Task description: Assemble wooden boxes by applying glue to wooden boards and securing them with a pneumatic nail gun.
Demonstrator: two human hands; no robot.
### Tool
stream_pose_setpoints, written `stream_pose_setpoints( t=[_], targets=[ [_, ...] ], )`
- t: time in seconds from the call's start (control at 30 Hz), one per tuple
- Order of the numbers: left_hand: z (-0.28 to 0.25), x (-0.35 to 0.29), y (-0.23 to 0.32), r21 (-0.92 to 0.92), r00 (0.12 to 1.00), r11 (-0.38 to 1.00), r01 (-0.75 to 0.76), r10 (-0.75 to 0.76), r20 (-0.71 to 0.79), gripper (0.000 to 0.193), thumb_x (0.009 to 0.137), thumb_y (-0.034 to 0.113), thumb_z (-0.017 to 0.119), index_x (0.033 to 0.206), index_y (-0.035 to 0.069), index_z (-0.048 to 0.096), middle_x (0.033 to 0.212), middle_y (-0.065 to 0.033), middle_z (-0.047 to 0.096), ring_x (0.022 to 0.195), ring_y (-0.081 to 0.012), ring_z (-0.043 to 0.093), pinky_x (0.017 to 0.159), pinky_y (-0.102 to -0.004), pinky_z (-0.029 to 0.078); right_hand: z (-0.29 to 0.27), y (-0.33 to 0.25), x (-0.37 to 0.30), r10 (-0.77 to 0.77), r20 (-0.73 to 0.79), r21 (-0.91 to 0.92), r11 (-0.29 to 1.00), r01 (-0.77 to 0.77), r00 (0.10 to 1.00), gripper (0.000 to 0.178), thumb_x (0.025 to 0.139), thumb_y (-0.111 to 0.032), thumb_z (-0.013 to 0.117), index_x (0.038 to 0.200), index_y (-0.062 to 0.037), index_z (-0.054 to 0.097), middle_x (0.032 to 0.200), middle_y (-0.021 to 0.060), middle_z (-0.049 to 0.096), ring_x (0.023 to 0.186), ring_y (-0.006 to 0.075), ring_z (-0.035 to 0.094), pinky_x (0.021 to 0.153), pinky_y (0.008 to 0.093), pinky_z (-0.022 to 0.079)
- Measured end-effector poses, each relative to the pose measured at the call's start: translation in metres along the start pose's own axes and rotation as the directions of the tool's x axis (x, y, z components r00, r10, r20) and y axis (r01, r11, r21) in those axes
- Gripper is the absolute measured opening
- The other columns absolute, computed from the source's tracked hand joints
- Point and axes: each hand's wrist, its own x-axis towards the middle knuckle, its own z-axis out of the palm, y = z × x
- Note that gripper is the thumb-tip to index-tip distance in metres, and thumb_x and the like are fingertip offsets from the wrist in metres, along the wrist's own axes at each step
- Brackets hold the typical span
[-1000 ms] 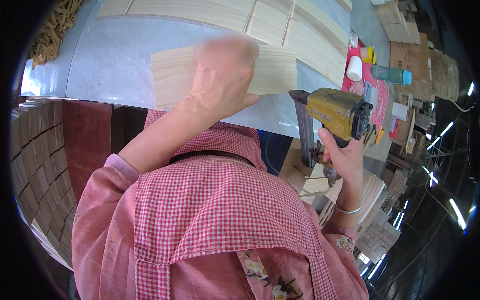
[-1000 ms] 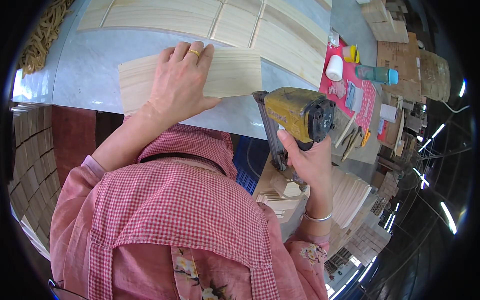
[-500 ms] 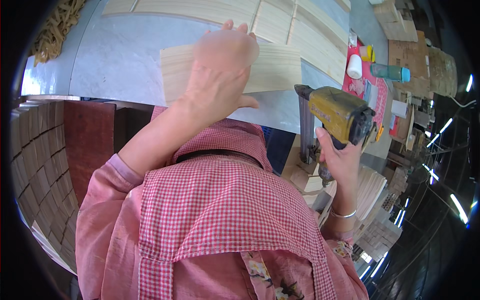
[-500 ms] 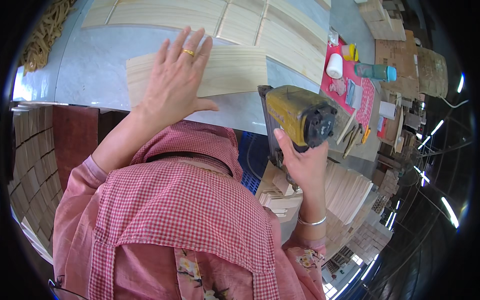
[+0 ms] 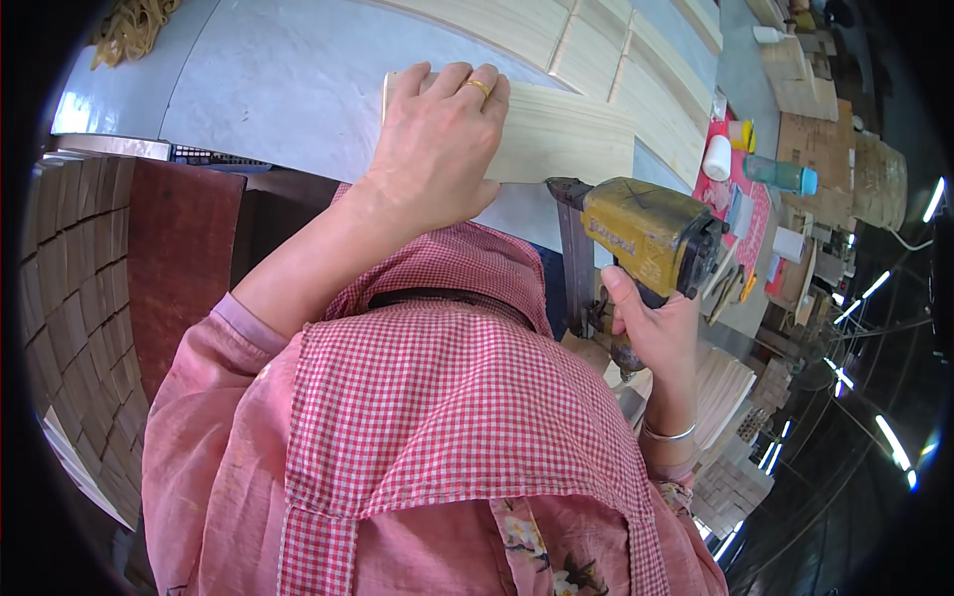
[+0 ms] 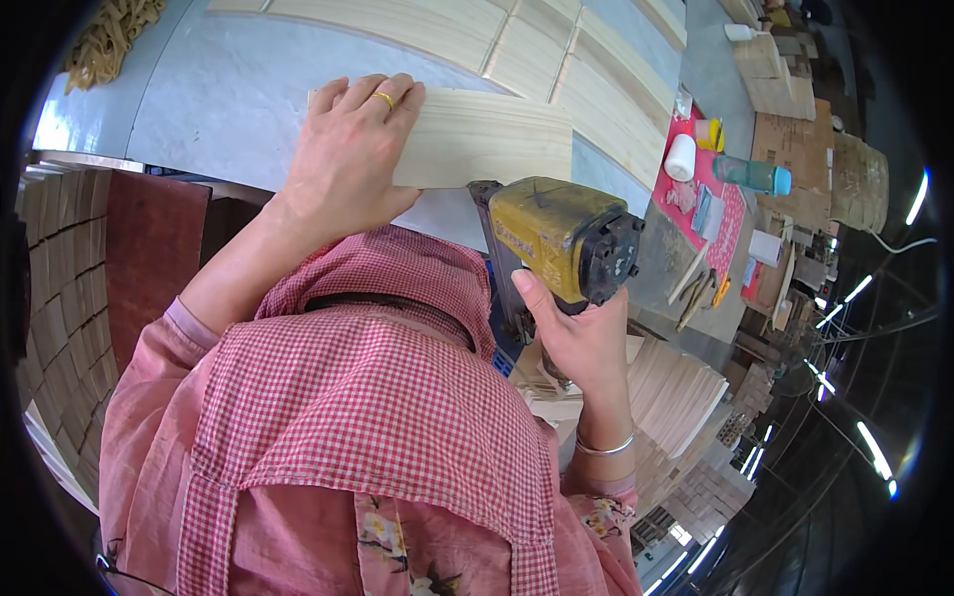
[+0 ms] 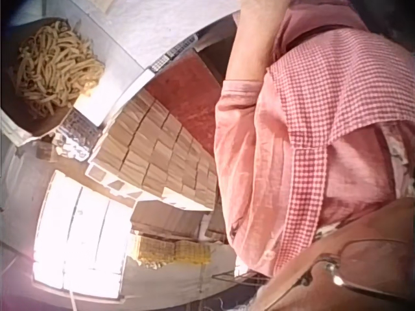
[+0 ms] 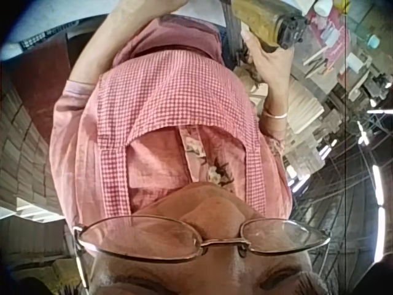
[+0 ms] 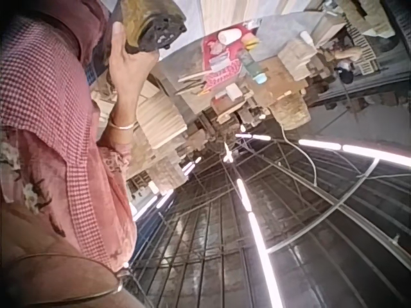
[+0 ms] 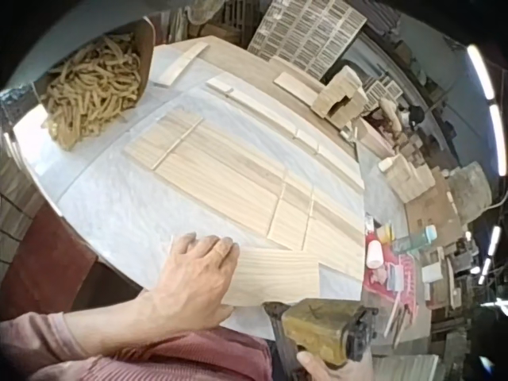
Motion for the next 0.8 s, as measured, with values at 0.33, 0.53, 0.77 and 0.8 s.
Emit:
stream_pose_setpoints(
  t=[0.33,0.53,0.77,0.8],
  targets=[
    [-0.001,-0.001,-0.003,-0.055,0.999,0.998,0.020,-0.018,0.035,0.081,0.069,0.032,0.081,0.139,0.004,0.053,0.136,-0.0140,0.056,0.129,-0.0293,0.051,0.112,-0.0491,0.036,0.011,-0.017,-0.006,0.097,-0.034,-0.127,0.987,-0.101,0.995,0.029,0.087,-0.007,0.077,0.111,0.0056,0.066,0.104,0.0123,0.074,0.084,0.0199,0.071,0.070,0.0290,0.056],
    [-0.004,-0.023,-0.037,-0.049,0.992,0.997,-0.064,0.058,-0.108,0.108,0.058,0.036,0.091,0.152,0.014,0.042,0.147,-0.0138,0.050,0.141,-0.0296,0.041,0.121,-0.0517,0.027,0.011,-0.020,-0.011,0.049,-0.090,-0.096,0.994,-0.057,0.995,0.029,0.086,-0.007,0.077,0.109,0.0061,0.066,0.105,0.0130,0.074,0.086,0.0212,0.072,0.069,0.0303,0.057],
    [0.017,-0.058,-0.091,-0.360,0.998,0.933,0.013,-0.037,-0.059,0.130,0.044,0.039,0.096,0.157,0.024,0.032,0.153,-0.0119,0.044,0.148,-0.0308,0.032,0.124,-0.0561,0.019,0.032,-0.045,-0.006,0.002,0.109,-0.270,0.963,0.028,0.994,0.033,0.082,-0.009,0.081,0.107,0.0060,0.066,0.106,0.0151,0.074,0.087,0.0240,0.073,0.069,0.0316,0.058],
    [0.020,-0.058,-0.090,-0.389,0.997,0.921,0.000,-0.028,-0.067,0.134,0.041,0.041,0.096,0.157,0.023,0.031,0.155,-0.0106,0.044,0.148,-0.0296,0.033,0.124,-0.0552,0.019,0.036,-0.050,-0.004,0.017,0.148,-0.326,0.945,0.032,0.989,0.033,0.081,-0.009,0.082,0.107,0.0061,0.066,0.106,0.0155,0.074,0.087,0.0244,0.073,0.069,0.0316,0.058]
  ],
)
